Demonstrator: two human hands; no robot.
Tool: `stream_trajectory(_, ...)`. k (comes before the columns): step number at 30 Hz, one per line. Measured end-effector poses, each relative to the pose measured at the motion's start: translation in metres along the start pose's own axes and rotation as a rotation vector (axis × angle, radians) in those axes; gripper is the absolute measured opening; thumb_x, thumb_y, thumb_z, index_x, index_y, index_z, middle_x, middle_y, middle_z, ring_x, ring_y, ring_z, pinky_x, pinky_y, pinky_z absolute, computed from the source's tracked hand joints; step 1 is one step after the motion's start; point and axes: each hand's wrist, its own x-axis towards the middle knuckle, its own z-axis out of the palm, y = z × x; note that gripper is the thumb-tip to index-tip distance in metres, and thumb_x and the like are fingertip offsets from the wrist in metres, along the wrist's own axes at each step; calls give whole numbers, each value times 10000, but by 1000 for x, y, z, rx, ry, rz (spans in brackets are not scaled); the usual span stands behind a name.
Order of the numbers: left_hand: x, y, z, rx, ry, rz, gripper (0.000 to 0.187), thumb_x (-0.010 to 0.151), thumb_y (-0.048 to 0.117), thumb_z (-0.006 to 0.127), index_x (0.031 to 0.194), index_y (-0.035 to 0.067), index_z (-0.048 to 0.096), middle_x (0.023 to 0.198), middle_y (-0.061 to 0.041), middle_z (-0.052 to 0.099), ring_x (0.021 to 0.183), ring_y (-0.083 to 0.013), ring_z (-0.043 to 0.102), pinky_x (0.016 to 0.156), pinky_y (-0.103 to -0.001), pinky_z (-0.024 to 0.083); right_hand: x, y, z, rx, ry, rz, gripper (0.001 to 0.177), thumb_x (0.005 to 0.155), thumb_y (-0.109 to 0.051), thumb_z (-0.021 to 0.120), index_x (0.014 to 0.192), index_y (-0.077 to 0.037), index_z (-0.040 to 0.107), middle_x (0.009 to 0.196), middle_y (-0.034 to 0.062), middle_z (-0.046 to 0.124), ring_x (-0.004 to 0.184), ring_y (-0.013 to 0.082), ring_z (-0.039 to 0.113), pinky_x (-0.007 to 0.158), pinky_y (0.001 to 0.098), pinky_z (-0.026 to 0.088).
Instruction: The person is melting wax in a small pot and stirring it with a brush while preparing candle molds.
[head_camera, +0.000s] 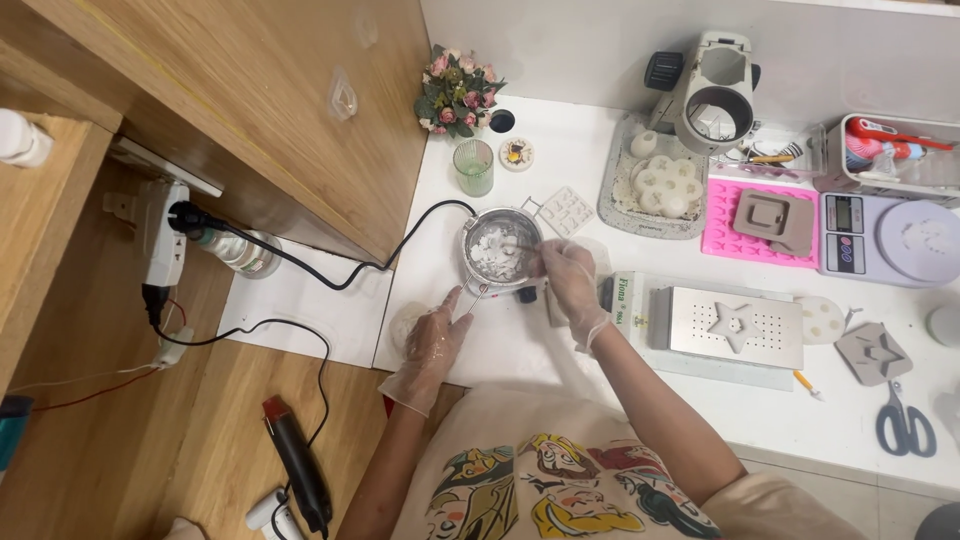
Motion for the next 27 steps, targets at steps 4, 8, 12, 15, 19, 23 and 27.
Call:
stream_trajectory(4,3,-3,5,-3,2,-5,635,926,327,663,1501,143,470,935,-226,741,865,-329,742,824,-450,555,-22,-32,4,-386,29,-216,264,1010,-162,546,1052,50,699,774,130,688,673,158,636,670,327,523)
stream_trajectory(8,1,0,1,-5,17,10,634,926,321,661,1504,142,472,868,-213,745,835,-324,740,813,-451,558,-31,-44,5,-693,7,-169,275,991,-154,542,1071,47,711,723,157,664,648,193,618,680,393,513)
stream_trajectory(12,-3,7,-4,-11,-22,-22,635,940,326,646,1516,140,456,822,-206,742,806,-314,748,810,-450,565,-26,-29,4,-508,-8,-5,243,926,-115,576,995,39,751,686,127,674,626,153,609,642,351,515)
stream_trajectory(15,-2,5,-3,-15,-8,-4,634,923,316,655,1507,152,470,846,-210,747,831,-329,739,827,-455,552,-4,4,-1,-279,-12,72,202,913,-101,635,885,70,739,683,105,676,591,145,592,582,314,498)
stream_trajectory(19,0,2,-1,-36,17,29,629,924,311,654,1501,138,472,899,-213,748,858,-341,734,828,-462,547,18,28,-9,-59,-29,165,190,921,-92,663,854,80,707,673,109,679,553,152,589,542,291,493)
stream_trajectory(23,-3,6,-4,-3,13,17,620,927,318,652,1498,144,481,928,-226,744,886,-356,729,842,-464,547,22,33,-12,91,-58,134,183,956,-111,620,922,48,704,711,105,693,586,149,614,583,272,525)
stream_trajectory(27,-6,13,-8,1,-33,-36,635,936,329,639,1522,169,455,936,-230,743,904,-362,730,866,-460,548,16,25,-12,99,-108,-76,218,1015,-157,552,1011,27,669,781,72,687,675,120,616,645,250,517)
